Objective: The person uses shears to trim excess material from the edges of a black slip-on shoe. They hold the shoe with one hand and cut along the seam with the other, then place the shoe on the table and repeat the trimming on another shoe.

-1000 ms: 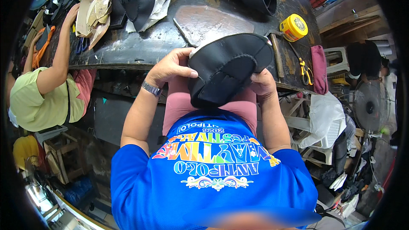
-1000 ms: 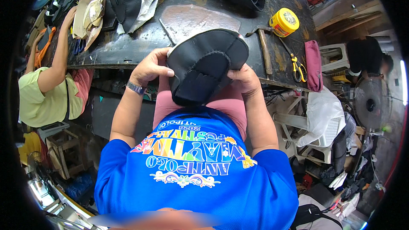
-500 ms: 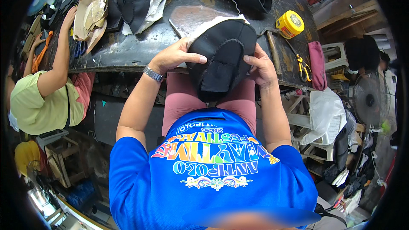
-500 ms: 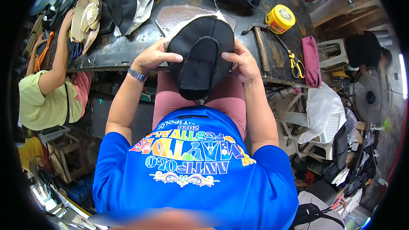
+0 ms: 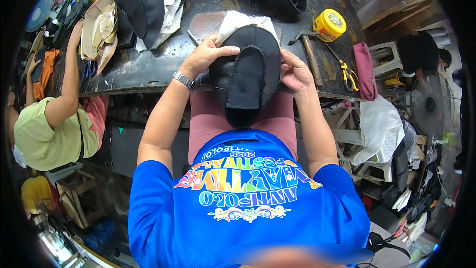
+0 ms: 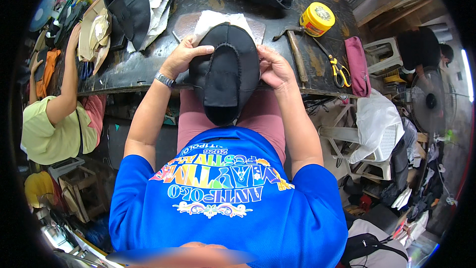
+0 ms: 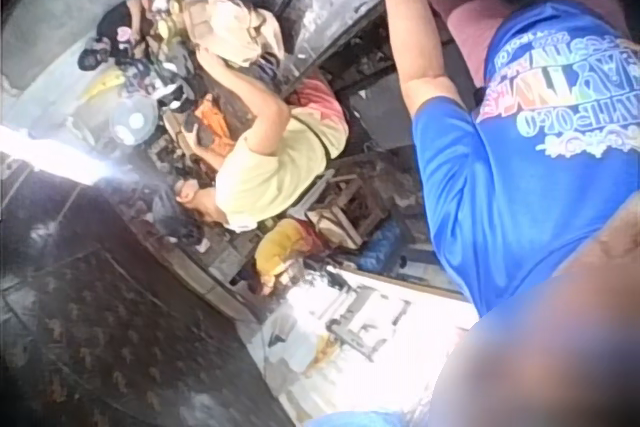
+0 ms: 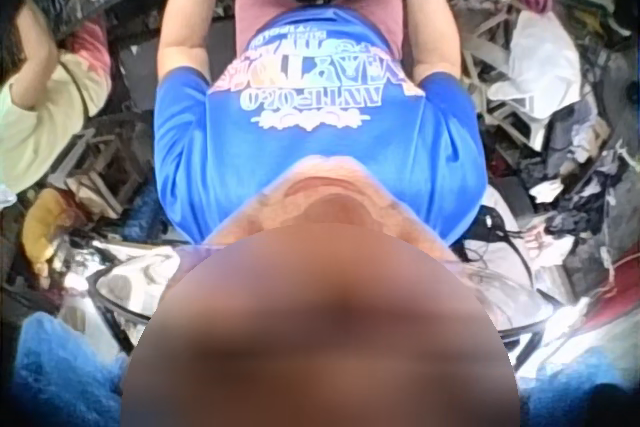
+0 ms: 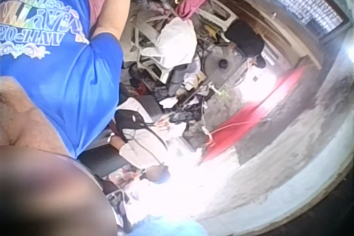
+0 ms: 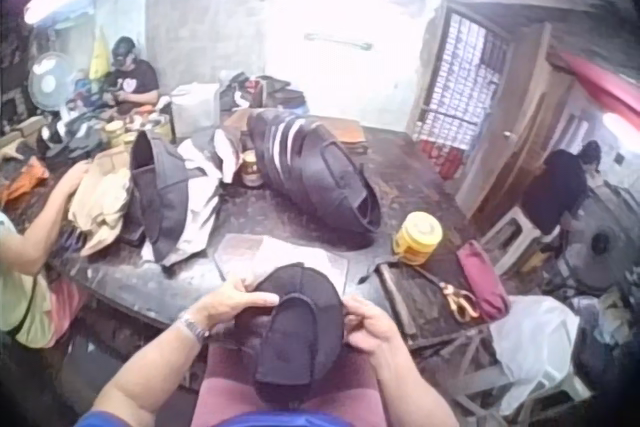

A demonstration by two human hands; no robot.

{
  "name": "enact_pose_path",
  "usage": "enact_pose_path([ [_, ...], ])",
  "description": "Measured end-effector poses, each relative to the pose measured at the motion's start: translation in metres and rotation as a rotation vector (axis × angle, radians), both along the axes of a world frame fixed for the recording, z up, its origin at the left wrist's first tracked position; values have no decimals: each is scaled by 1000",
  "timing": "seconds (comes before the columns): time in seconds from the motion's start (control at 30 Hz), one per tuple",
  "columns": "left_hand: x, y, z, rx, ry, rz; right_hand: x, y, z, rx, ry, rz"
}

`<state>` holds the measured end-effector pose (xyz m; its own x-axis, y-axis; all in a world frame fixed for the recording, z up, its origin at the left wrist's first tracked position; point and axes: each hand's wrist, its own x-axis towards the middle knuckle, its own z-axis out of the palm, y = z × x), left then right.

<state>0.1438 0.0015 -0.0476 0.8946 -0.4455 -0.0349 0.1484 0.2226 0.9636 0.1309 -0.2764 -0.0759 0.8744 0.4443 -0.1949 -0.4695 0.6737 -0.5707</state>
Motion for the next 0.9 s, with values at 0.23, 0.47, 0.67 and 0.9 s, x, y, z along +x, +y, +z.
enact_pose_path([
  [0.23, 3, -4, -8, 58, 49, 59, 3, 8, -20, -484, -207, -273],
  [0.47, 5, -4, -12, 107, 42, 50, 13, 13, -3, -562, -316, -242],
  [0.67, 4, -6, -9, 90, 40, 38, 58, 4, 39, -839, -780, 70],
  [0.9, 3, -9, -11, 58, -45, 79, 93, -15, 29, -873, -772, 261],
])
